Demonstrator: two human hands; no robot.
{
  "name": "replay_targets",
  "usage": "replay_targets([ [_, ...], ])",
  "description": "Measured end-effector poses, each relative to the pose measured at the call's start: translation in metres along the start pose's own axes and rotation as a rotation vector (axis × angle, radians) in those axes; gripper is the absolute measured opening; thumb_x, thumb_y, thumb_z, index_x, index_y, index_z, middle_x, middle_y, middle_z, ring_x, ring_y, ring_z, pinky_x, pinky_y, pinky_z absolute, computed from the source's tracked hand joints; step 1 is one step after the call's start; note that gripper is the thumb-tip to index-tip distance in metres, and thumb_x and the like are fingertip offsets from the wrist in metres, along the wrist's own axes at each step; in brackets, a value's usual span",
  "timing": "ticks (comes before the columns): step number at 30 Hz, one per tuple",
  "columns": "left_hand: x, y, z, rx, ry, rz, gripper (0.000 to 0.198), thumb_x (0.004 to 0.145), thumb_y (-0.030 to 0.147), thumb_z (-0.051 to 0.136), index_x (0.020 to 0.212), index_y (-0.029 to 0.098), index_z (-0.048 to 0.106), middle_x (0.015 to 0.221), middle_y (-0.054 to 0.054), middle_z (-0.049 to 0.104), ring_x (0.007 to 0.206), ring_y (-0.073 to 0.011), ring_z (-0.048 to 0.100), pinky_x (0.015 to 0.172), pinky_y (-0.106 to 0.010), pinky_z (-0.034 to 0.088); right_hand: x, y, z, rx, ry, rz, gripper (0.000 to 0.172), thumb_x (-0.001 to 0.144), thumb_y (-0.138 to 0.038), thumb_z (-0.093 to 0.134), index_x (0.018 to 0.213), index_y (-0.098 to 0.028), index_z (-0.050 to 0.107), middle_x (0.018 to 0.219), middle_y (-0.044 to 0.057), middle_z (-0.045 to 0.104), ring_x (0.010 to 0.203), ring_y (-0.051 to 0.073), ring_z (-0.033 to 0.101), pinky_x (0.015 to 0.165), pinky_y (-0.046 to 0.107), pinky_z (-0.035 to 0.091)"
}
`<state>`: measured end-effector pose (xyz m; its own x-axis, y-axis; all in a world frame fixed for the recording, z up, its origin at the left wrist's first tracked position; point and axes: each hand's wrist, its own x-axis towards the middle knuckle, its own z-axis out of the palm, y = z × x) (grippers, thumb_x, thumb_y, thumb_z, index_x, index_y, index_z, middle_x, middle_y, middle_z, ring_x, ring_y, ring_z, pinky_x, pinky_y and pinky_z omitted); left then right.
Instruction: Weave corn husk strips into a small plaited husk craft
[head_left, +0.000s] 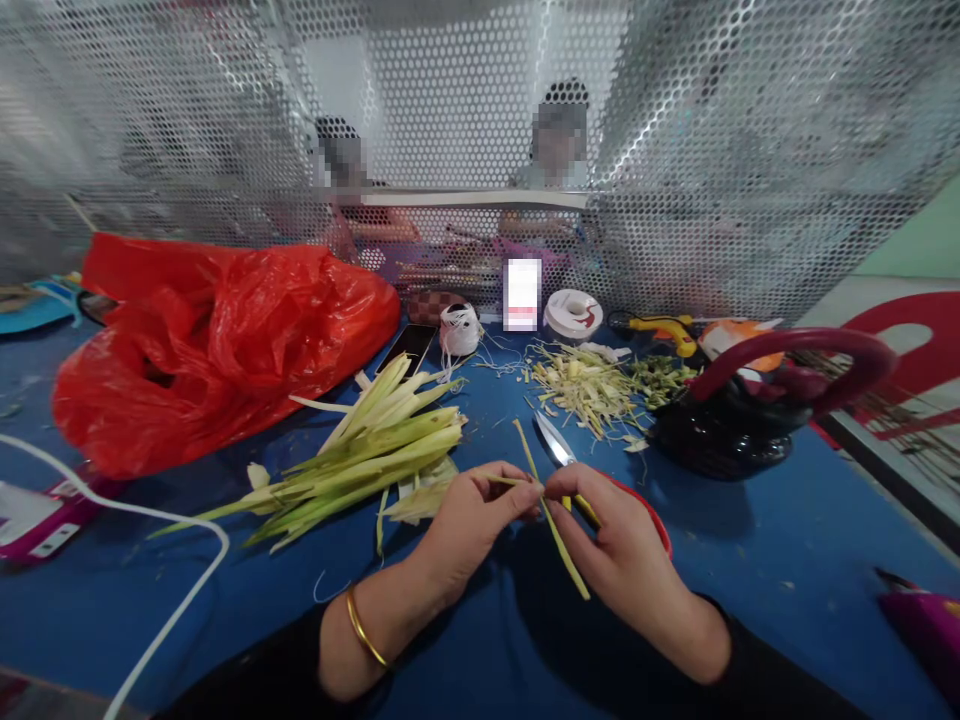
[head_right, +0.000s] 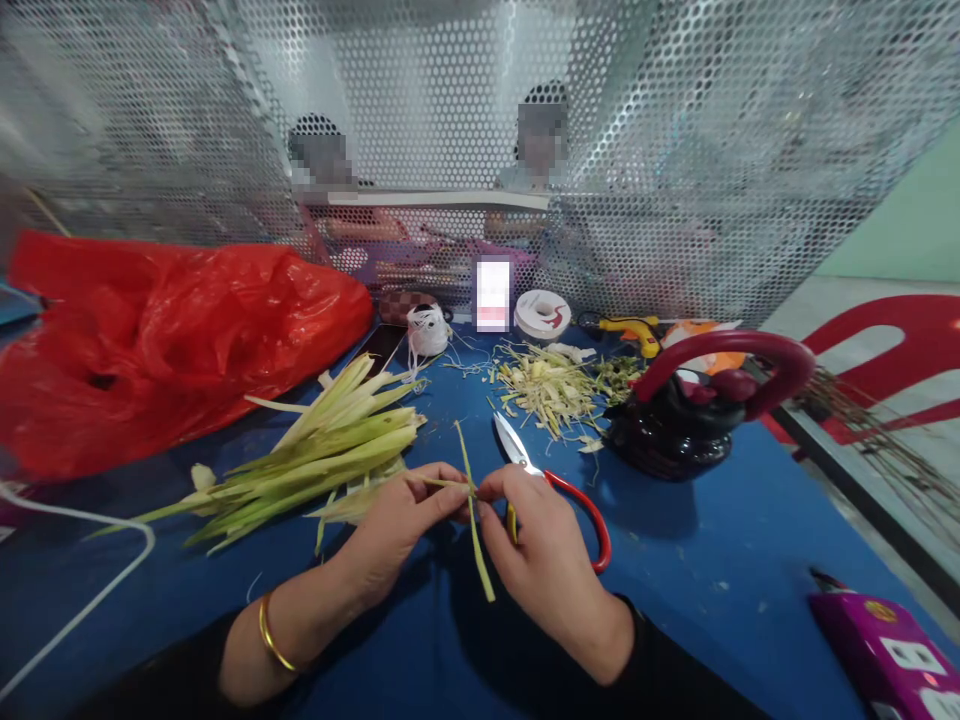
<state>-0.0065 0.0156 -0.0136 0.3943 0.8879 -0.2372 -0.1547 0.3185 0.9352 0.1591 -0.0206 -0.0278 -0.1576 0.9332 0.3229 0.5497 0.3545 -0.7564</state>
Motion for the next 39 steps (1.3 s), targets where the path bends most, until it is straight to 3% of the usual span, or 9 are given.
replay_targets([
  [13, -0.0014, 0.0001, 0.0004, 0.026, 0.012, 0.026, 0.016, 0.069, 0.027, 0.072, 0.075, 0.015, 0.064, 0.067, 0.000, 0.061, 0.066, -0.0118, 0.053, 0.067, -0.025, 0.039, 0.0050, -0.0018, 0.0046, 0.224, -0.055, 0.133, 0.010, 0.093, -0.025, 0.051, 0.094, -0.021, 0.059, 0.083, 0.002, 0.068, 0.077, 0.015, 0.063, 0.070, 0.025, 0.049],
  [21, 0.0009, -0.0057, -0.0013, 0.207, 0.035, 0.045, 0.024, 0.070, 0.034, 0.074, 0.067, 0.017, 0.057, 0.061, 0.003, 0.053, 0.061, -0.0107, 0.045, 0.060, -0.025, 0.034, -0.0003, -0.0038, 0.0061, 0.000, -0.082, 0.084, 0.013, 0.093, -0.024, 0.048, 0.084, -0.021, 0.057, 0.074, 0.001, 0.062, 0.067, 0.016, 0.056, 0.061, 0.027, 0.042],
  [28, -0.0006, -0.0039, -0.0020, 0.230, 0.038, 0.112, 0.017, 0.073, 0.031, 0.068, 0.068, 0.017, 0.058, 0.065, 0.003, 0.053, 0.064, -0.0111, 0.046, 0.062, -0.024, 0.036, 0.0036, -0.0028, 0.0076, 0.296, -0.096, 0.219, 0.011, 0.092, -0.029, 0.052, 0.089, -0.021, 0.058, 0.080, 0.001, 0.064, 0.074, 0.015, 0.059, 0.067, 0.025, 0.046],
  [32, 0.0003, -0.0036, -0.0028, 0.322, 0.019, 0.064, 0.017, 0.074, 0.031, 0.066, 0.069, 0.017, 0.058, 0.064, 0.002, 0.055, 0.063, -0.0120, 0.047, 0.060, -0.025, 0.035, 0.0045, 0.0013, 0.0043, 0.125, -0.100, 0.178, 0.018, 0.093, -0.028, 0.050, 0.079, -0.021, 0.059, 0.071, 0.000, 0.060, 0.066, 0.015, 0.053, 0.061, 0.026, 0.041],
  [39, 0.0017, 0.0024, -0.0042, 0.445, -0.046, 0.021, 0.019, 0.079, 0.031, 0.058, 0.066, 0.017, 0.059, 0.057, 0.005, 0.045, 0.057, -0.0106, 0.037, 0.055, -0.025, 0.027, 0.0036, 0.0019, 0.0027, -0.052, -0.086, 0.039, 0.019, 0.095, -0.022, 0.043, 0.078, -0.021, 0.051, 0.070, 0.001, 0.057, 0.065, 0.016, 0.050, 0.059, 0.026, 0.038],
])
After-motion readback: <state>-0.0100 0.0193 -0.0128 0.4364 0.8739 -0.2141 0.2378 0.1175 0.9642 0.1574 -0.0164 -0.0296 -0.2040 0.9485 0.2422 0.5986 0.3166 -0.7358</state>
